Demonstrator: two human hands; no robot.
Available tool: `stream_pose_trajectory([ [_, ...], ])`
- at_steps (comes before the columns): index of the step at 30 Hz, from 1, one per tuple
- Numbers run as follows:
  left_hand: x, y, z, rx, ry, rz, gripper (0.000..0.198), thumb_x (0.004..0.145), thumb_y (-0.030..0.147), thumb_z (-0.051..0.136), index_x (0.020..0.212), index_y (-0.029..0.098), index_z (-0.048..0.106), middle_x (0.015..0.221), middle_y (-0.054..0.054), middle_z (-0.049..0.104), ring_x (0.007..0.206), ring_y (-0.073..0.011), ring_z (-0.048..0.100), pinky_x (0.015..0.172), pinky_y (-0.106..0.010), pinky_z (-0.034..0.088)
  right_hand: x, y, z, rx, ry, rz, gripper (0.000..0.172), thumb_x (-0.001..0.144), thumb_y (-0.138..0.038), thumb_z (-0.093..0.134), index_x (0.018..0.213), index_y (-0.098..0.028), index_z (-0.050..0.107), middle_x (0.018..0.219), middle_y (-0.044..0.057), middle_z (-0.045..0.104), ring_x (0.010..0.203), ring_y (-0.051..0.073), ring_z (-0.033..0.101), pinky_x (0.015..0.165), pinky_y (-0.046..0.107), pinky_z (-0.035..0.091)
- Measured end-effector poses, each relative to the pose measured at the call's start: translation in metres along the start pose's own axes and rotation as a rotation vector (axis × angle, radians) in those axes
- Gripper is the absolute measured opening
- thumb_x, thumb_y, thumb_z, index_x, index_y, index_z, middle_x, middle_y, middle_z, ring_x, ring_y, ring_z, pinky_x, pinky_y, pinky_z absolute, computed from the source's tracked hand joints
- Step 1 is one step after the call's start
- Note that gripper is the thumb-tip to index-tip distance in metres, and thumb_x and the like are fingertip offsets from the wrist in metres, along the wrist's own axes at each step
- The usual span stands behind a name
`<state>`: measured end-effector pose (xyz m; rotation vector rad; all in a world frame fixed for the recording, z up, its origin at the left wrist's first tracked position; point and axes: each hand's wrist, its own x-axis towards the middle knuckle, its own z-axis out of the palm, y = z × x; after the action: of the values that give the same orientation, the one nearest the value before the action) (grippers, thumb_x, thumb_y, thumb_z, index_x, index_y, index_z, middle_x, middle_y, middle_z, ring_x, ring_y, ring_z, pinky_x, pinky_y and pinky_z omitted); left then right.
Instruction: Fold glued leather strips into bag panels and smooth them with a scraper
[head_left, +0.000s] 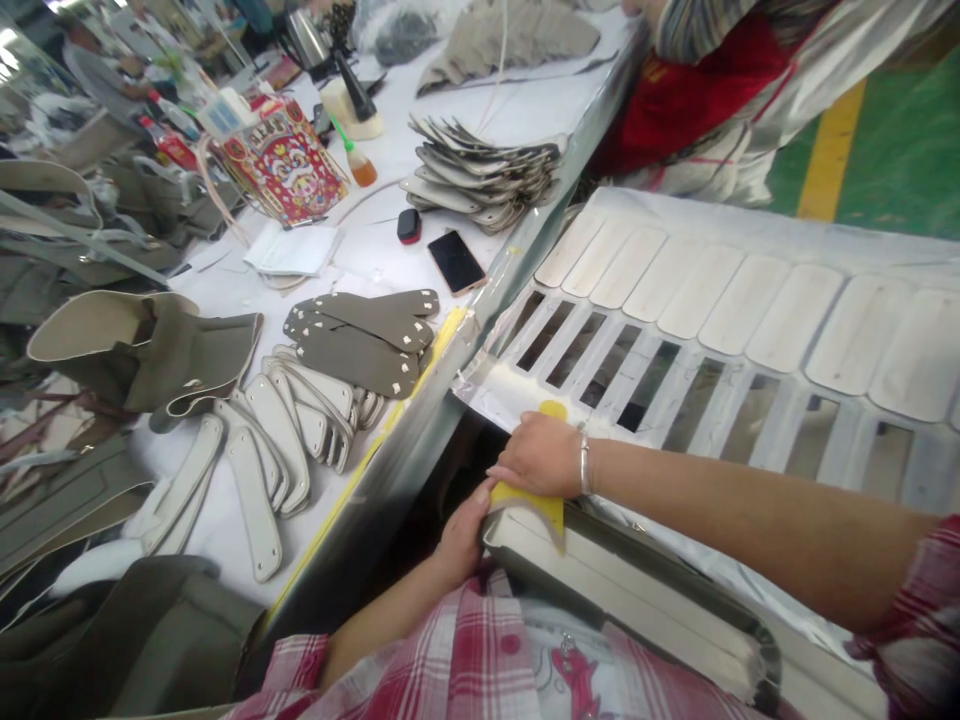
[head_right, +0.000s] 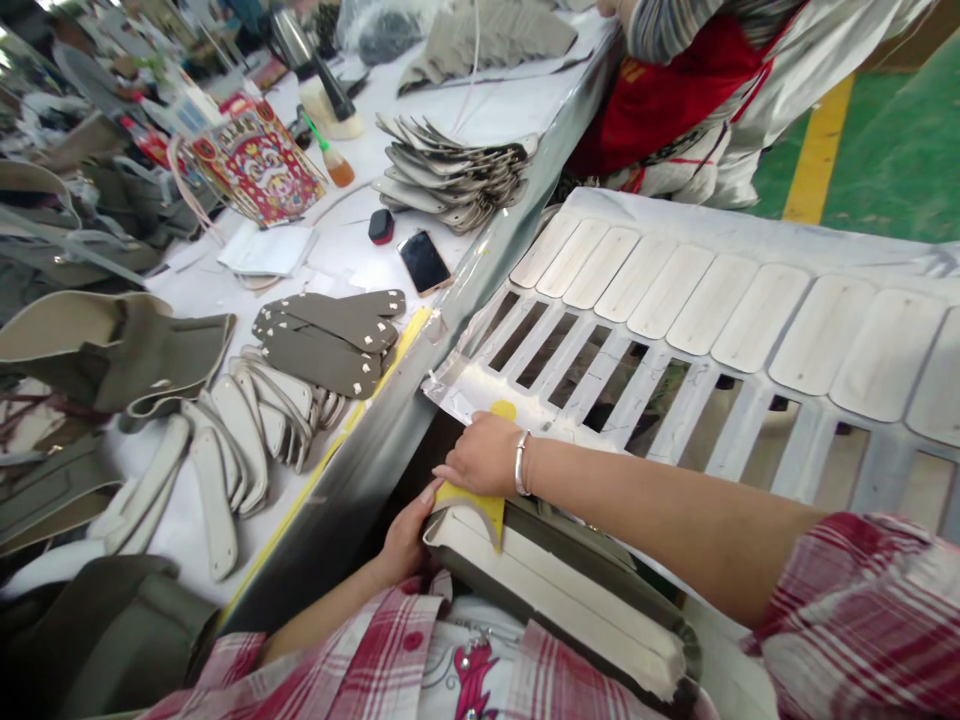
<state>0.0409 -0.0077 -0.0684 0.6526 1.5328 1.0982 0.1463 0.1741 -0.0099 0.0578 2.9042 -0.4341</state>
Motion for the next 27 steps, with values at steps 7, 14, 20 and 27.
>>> stream_pose_trajectory([
  [7,0.015,0.027,0.006,0.024,-0.234,0.109,0.049,0.094,0.046,0.032,0.126,0.013,0.053,0.129,-0.008,0.053,0.12,-0.0224,0.047,0.105,-0.034,0.033,-0.025,-0.011,0.006,0.099,-0.064,0.312,0.058,0.096,-0.045,0.017,0.077,-0.02,0.066,0.077,0.007,0.068,0.071,0.023,0.063,0.064,0.034,0.037],
  [14,0.014,0.033,-0.003,-0.065,-0.395,-0.014,0.049,0.089,0.047,0.046,0.129,0.019,0.049,0.129,-0.008,0.051,0.114,-0.0248,0.05,0.099,-0.033,0.036,-0.045,-0.036,0.011,0.138,-0.023,0.49,0.065,0.096,-0.047,0.013,0.078,-0.015,0.067,0.074,0.013,0.067,0.07,0.026,0.063,0.061,0.035,0.038],
  [20,0.033,0.038,-0.016,-0.273,-0.505,-0.188,0.061,0.087,0.06,0.039,0.118,0.013,0.06,0.11,-0.012,0.063,0.106,-0.0259,0.055,0.097,-0.038,0.036,-0.073,-0.05,-0.008,0.128,-0.093,0.717,0.061,0.095,-0.048,0.016,0.082,-0.018,0.067,0.08,0.012,0.067,0.076,0.026,0.062,0.066,0.036,0.04],
  [27,0.046,0.055,-0.021,0.036,-0.623,-0.094,0.043,0.08,0.041,0.055,0.11,0.011,0.066,0.104,-0.01,0.066,0.095,-0.0246,0.057,0.084,-0.034,0.04,-0.122,-0.088,-0.033,0.467,0.036,0.815,0.047,0.094,-0.039,0.02,0.094,-0.013,0.059,0.087,0.013,0.061,0.077,0.021,0.056,0.071,0.035,0.042],
])
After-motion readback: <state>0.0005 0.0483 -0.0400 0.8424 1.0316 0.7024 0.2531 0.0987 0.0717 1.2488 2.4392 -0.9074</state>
